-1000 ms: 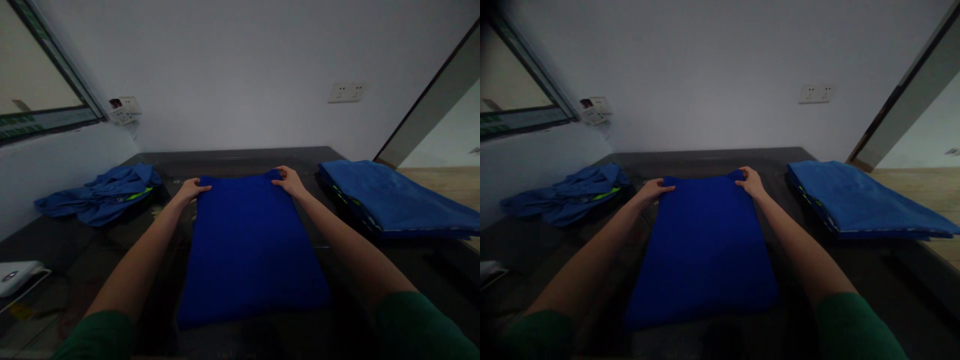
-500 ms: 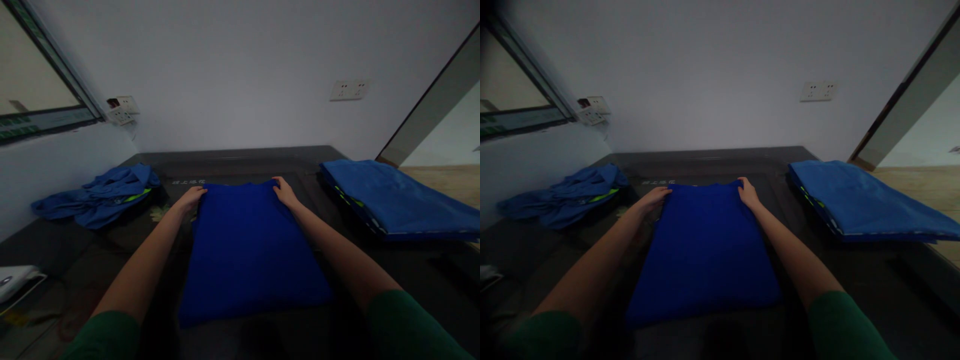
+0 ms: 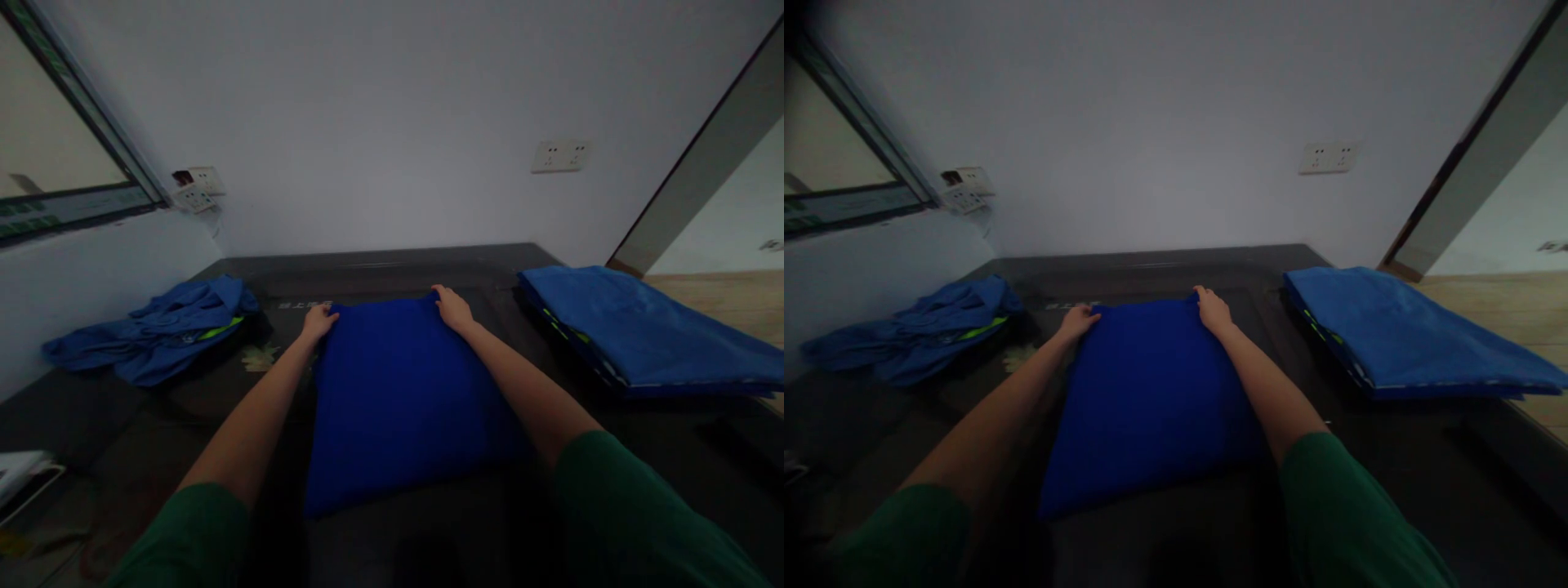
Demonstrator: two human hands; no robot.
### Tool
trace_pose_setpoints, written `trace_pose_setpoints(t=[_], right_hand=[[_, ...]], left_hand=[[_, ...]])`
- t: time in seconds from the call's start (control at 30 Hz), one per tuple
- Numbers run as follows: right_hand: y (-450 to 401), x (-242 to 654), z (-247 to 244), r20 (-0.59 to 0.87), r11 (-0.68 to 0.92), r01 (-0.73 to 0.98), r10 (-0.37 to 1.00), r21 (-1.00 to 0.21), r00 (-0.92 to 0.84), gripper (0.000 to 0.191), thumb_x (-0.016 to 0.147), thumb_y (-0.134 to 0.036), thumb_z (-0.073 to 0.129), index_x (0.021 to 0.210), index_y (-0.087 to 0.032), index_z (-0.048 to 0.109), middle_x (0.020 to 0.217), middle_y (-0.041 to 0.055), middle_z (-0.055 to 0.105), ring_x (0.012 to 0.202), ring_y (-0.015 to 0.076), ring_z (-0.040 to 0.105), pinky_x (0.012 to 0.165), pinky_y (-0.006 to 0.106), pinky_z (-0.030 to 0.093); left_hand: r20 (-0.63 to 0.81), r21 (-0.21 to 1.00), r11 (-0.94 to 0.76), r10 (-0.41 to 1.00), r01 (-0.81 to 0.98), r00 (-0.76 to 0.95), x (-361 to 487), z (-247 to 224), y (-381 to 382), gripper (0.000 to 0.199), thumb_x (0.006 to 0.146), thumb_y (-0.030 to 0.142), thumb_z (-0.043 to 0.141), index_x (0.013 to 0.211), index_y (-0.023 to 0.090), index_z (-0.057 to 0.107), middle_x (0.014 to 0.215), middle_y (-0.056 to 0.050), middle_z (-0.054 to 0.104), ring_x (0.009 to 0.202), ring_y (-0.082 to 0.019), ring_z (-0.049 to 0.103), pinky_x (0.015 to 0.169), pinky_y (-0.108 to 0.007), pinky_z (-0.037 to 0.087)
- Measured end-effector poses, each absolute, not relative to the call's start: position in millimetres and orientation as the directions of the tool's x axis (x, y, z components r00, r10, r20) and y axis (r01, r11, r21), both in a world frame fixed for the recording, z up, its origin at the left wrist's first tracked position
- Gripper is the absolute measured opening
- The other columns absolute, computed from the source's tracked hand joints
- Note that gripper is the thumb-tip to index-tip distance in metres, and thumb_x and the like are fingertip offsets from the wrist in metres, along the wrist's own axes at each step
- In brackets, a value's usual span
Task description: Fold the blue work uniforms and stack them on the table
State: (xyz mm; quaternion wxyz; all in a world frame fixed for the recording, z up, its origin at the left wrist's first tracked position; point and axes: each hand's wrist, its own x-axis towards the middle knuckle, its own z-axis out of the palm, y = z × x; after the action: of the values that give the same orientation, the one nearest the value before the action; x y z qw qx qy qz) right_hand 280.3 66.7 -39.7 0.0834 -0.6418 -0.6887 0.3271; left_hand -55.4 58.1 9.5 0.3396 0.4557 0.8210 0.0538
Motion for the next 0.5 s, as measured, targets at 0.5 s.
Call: trace_pose_setpoints(t=[0.5], right_hand=[[34.6,238.7,-10.0,-0.279,0.301,0.813,0.832,-0.499,-0.479,0.044,0.098,-0.037,0.038,0.139,-0.024,0.047,0.149,0.0098,0.038,0.138,0.0312,0.031,0.109,0.053,0.028]], left_hand=[[-0.475,0.284,-0.136,0.840,0.949,0.263,43.5,40.8,2.4,0.047,0.096,0.034,0.033,0.143,0.029,0.040,0.153,-0.005,0.031,0.143,-0.027,0.023,0.115,-0.052,0.015]])
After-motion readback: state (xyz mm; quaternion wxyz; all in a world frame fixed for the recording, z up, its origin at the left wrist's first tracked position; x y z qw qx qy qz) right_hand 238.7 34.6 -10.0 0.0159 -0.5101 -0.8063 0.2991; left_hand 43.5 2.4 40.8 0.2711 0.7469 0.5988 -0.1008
